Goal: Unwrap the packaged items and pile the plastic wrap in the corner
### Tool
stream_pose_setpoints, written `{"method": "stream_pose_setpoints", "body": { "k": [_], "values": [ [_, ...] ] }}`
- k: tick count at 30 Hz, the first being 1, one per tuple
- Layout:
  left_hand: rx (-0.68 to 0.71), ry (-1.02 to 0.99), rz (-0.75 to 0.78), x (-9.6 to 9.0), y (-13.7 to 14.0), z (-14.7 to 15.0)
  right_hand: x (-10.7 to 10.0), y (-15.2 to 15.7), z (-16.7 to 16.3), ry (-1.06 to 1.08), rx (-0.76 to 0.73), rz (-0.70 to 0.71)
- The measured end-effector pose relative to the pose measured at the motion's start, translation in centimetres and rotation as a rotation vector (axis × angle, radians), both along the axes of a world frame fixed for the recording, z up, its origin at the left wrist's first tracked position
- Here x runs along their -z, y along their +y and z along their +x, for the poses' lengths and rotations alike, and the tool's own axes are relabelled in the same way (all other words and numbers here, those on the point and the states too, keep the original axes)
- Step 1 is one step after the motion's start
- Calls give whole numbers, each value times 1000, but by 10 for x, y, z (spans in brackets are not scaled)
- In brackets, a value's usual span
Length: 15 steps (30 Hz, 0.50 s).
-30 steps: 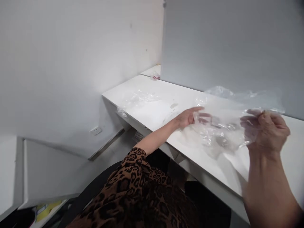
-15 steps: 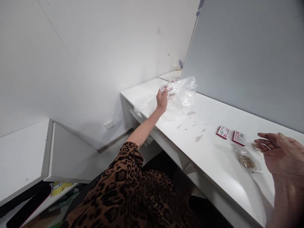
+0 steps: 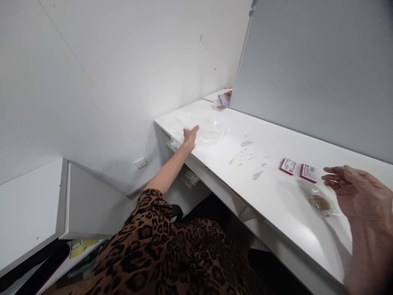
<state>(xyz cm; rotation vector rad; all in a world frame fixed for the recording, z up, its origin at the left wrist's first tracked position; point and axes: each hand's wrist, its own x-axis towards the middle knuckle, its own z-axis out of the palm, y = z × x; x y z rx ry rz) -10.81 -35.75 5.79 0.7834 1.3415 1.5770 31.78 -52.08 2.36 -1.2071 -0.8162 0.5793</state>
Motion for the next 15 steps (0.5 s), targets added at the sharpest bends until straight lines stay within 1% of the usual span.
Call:
{"method": "stream_pose_setpoints", "body": {
  "k": [1,2,4,5,6,8,10,12,13,15],
  "values": [
    [-22,130,20,1,-7,1,-1,0,-1,9,2,-1],
    [-37,309,45,1,-13,2,-1,1,-1,14,13,-3],
    [-5,737,107,3,-19,4,0,2,-2,10,37,-19],
    [47,939,127,4,-18,5,1,2,-2,-4,49,-26],
    [114,1099,126,7,-15,4,2,2,-2,-29,61,-26],
    [262,1334,57,13,0,2,6,3,-2,-99,73,-19],
    [389,1475,-66,23,21,-2,12,3,1,-163,59,-25],
    [463,1532,-182,31,42,-8,17,3,5,-211,40,-47],
    [467,1538,-220,35,51,-11,19,3,6,-231,30,-59],
    [434,1536,-258,39,67,-17,21,2,10,-281,19,-91]
  ]
}}
